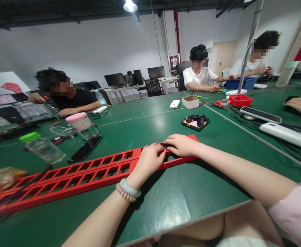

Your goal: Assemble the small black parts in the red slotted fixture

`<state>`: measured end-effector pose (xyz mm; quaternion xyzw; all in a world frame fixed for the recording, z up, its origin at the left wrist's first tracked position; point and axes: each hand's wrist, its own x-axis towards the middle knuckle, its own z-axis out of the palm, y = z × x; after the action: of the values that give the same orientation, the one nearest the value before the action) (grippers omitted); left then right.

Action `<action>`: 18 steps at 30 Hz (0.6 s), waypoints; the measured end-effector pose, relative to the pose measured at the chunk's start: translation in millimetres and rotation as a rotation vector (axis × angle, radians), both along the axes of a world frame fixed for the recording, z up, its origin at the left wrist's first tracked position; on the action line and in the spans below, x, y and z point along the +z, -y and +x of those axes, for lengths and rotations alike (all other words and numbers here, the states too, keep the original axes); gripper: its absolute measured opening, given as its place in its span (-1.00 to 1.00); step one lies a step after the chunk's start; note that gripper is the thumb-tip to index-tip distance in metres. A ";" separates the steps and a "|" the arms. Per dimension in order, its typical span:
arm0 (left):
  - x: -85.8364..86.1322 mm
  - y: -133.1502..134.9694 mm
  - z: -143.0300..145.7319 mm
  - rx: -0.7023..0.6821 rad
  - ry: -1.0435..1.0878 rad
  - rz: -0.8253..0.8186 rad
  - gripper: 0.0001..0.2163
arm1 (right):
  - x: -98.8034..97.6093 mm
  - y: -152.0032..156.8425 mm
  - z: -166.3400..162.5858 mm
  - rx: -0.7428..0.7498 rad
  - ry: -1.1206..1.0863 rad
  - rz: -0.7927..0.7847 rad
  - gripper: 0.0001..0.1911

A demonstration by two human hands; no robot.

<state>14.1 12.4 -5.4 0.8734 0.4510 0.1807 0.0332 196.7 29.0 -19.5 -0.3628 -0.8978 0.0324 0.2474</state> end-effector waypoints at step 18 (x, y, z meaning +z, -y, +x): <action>4.2 2.3 -1.9 -0.001 0.054 -0.036 -0.82 | -5.0 -37.1 114.8 -0.945 0.130 -0.059 -0.50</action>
<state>12.2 10.1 -1.1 0.8678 0.4525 0.1960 0.0612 311.6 66.1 -24.5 -0.7393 -0.6470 -0.0809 0.1682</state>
